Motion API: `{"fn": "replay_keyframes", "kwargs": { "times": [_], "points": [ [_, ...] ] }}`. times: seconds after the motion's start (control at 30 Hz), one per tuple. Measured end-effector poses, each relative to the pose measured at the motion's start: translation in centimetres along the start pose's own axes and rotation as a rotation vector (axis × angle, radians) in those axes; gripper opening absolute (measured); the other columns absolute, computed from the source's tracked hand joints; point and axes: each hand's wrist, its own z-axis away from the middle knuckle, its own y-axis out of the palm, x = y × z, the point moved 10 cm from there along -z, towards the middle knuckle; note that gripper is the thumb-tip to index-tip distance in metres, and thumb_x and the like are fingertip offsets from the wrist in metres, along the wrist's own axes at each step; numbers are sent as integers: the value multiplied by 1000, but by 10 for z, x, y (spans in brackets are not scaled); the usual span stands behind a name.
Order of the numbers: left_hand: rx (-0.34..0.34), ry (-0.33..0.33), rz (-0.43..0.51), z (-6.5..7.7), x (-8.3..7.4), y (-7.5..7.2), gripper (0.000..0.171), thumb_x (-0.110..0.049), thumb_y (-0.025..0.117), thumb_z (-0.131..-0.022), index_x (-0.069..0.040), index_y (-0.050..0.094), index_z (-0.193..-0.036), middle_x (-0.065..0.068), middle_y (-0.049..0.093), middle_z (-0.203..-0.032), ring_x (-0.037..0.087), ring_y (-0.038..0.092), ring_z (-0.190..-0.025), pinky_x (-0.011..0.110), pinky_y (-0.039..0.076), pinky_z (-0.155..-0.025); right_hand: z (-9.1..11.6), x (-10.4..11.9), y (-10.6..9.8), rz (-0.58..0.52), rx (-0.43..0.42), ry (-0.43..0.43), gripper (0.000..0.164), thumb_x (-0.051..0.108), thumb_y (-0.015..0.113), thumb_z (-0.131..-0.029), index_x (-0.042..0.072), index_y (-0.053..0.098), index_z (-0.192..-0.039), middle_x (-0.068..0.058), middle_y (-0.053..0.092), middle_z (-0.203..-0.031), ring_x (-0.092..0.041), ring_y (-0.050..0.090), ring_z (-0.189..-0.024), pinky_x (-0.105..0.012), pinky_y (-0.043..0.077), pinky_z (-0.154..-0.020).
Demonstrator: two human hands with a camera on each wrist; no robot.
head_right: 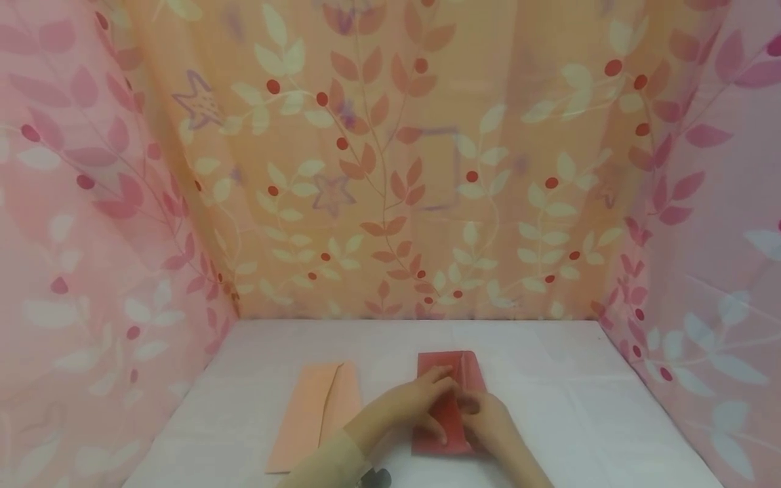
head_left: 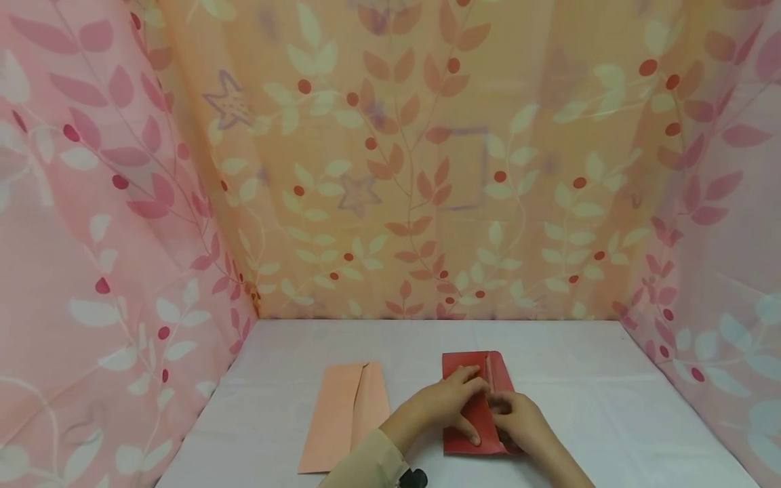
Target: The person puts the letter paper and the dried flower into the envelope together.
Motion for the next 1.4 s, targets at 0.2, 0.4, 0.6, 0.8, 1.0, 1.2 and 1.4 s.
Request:
{"fn": "replay_keyframes", "kwargs": {
  "times": [0.2, 0.4, 0.6, 0.8, 1.0, 1.2, 1.4],
  "points": [
    [5, 4, -11, -2, -2, 2, 81, -60, 88, -66, -44, 49, -135, -5, 28, -165, 27, 28, -154, 44, 49, -107, 5, -3, -7, 29, 10, 7, 38, 9, 79, -84, 1, 70, -119, -3, 69, -83, -18, 62, -68, -31, 53, -57],
    [9, -3, -17, -5, -2, 2, 79, -61, 88, -66, -45, 50, -134, -6, 28, -165, 27, 27, -154, 45, 50, -106, 11, 0, -20, 130, -35, 4, 31, 15, 84, -82, 8, 74, -110, 2, 70, -87, -14, 62, -81, -28, 52, -67],
    [17, -14, -20, -5, -2, 2, 81, -60, 89, -65, -46, 49, -134, -6, 28, -165, 30, 27, -154, 46, 49, -107, 19, 1, -30, 143, -40, -27, 35, 21, 87, -80, 8, 74, -109, 2, 69, -86, -13, 62, -80, -26, 51, -68],
    [24, -15, -13, -6, -4, 2, 84, -61, 89, -65, -47, 48, -137, -6, 27, -166, 28, 27, -155, 46, 49, -106, 19, -6, -37, 173, -50, -39, 35, 23, 86, -81, 10, 74, -111, 3, 69, -91, -11, 63, -80, -25, 51, -70],
    [48, -31, -39, -6, -2, 4, 84, -60, 89, -64, -47, 49, -136, -5, 28, -165, 26, 28, -154, 45, 50, -105, 18, -10, -42, 167, -77, -46, 37, 24, 87, -80, 12, 74, -112, 5, 71, -95, -9, 63, -78, -24, 51, -68],
    [56, -41, -65, -6, -3, 3, 80, -60, 90, -64, -48, 50, -133, -4, 29, -165, 28, 30, -153, 47, 52, -102, 19, -10, -46, 195, -117, -60, 32, 17, 87, -79, 15, 75, -109, 6, 69, -90, -7, 60, -73, -23, 49, -67],
    [101, -52, -73, -6, -5, 5, 83, -59, 89, -68, -51, 47, -139, -5, 27, -166, 29, 29, -154, 52, 49, -106, 19, -16, -46, 205, -106, -49, 33, 22, 87, -80, 15, 75, -110, 6, 69, -94, -8, 58, -76, -24, 49, -68]
  ]
}}
